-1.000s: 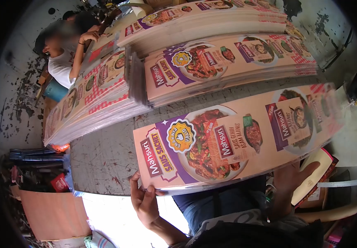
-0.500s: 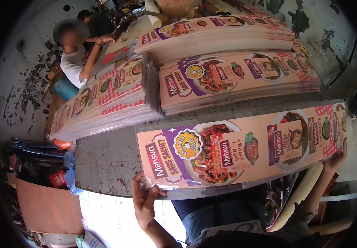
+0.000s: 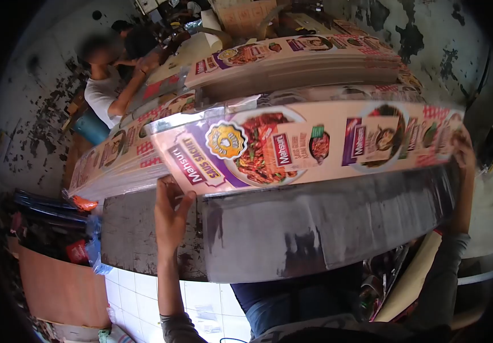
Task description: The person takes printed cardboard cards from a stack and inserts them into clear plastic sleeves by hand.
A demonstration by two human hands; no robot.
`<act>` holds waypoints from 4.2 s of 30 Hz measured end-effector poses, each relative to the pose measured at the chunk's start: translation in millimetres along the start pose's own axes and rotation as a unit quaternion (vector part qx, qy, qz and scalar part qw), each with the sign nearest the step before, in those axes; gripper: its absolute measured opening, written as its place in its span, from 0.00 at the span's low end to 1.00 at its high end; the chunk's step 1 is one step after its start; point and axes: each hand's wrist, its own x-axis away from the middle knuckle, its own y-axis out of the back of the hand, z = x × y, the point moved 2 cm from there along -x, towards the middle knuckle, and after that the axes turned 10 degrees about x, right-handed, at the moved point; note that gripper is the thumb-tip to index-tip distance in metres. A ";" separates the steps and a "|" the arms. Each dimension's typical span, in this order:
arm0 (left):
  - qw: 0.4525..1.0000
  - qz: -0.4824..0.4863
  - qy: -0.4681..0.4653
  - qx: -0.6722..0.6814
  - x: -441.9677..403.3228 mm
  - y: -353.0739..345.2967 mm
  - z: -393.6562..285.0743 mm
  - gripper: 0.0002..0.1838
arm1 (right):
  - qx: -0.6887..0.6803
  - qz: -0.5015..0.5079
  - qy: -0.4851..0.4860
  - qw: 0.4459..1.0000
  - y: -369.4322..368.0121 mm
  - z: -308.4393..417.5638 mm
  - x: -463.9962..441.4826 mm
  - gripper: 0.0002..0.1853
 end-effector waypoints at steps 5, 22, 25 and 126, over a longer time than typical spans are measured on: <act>0.994 -0.017 -0.013 -0.103 -3.1 -11.5 14.2 0.14 | 0.076 -0.108 -0.032 0.991 -61.6 -5.2 -44.4 0.20; 0.991 -0.047 -0.075 -0.104 -5.3 -19.7 11.6 0.15 | 0.072 -0.131 0.015 0.989 -75.9 11.8 -43.7 0.27; 0.998 -0.029 -0.008 -0.059 -2.7 -23.4 12.9 0.15 | 0.066 -0.145 -0.008 0.987 -79.9 1.9 -41.9 0.22; 0.817 0.330 -0.196 -0.430 65.4 -82.6 -54.0 0.33 | 0.588 0.187 0.155 0.772 -302.9 23.0 -27.6 0.21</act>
